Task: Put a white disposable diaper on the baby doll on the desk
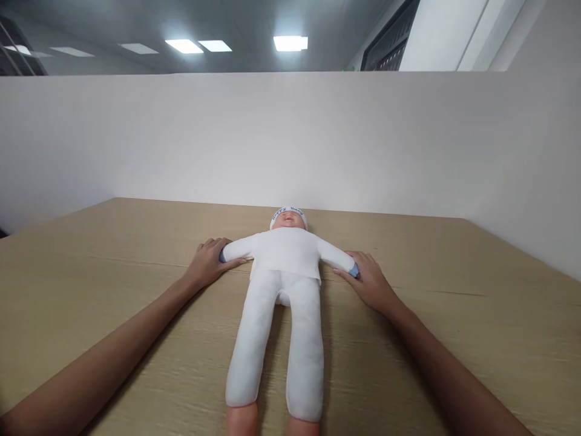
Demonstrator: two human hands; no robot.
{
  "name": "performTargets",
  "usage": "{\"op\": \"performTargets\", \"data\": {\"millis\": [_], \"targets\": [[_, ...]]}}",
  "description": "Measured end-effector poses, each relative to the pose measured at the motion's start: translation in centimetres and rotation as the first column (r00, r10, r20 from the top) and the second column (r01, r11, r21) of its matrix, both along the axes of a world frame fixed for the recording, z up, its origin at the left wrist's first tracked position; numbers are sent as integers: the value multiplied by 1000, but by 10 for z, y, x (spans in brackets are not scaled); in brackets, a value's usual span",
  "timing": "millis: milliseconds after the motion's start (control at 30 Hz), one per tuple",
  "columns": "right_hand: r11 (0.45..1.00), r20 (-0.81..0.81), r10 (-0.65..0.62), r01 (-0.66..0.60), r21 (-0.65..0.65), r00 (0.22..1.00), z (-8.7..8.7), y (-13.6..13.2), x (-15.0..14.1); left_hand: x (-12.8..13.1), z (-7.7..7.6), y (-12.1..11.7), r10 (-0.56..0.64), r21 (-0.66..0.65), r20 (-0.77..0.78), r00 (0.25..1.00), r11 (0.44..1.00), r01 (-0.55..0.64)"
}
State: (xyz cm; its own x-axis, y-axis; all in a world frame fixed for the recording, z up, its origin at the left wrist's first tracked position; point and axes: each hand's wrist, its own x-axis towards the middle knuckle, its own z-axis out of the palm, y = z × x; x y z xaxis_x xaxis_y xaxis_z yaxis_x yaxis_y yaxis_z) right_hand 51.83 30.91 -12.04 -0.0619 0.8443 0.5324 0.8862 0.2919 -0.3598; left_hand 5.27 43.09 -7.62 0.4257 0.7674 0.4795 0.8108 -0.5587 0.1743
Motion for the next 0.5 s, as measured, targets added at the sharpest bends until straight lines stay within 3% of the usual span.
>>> {"op": "performTargets", "data": {"millis": [233,367,500], "targets": [[995,9,-68,67,74,998,-8,-12,-3,-1,1,-20,72,1,12,997,997,-72],[965,-10,-186,185,186,982,-11,-43,-21,0,-1,-53,140,75,117,983,986,-149],[930,-74,-229,241,277,971,6,-83,-59,12,5,-99,76,123,239,968,987,-108]]}}
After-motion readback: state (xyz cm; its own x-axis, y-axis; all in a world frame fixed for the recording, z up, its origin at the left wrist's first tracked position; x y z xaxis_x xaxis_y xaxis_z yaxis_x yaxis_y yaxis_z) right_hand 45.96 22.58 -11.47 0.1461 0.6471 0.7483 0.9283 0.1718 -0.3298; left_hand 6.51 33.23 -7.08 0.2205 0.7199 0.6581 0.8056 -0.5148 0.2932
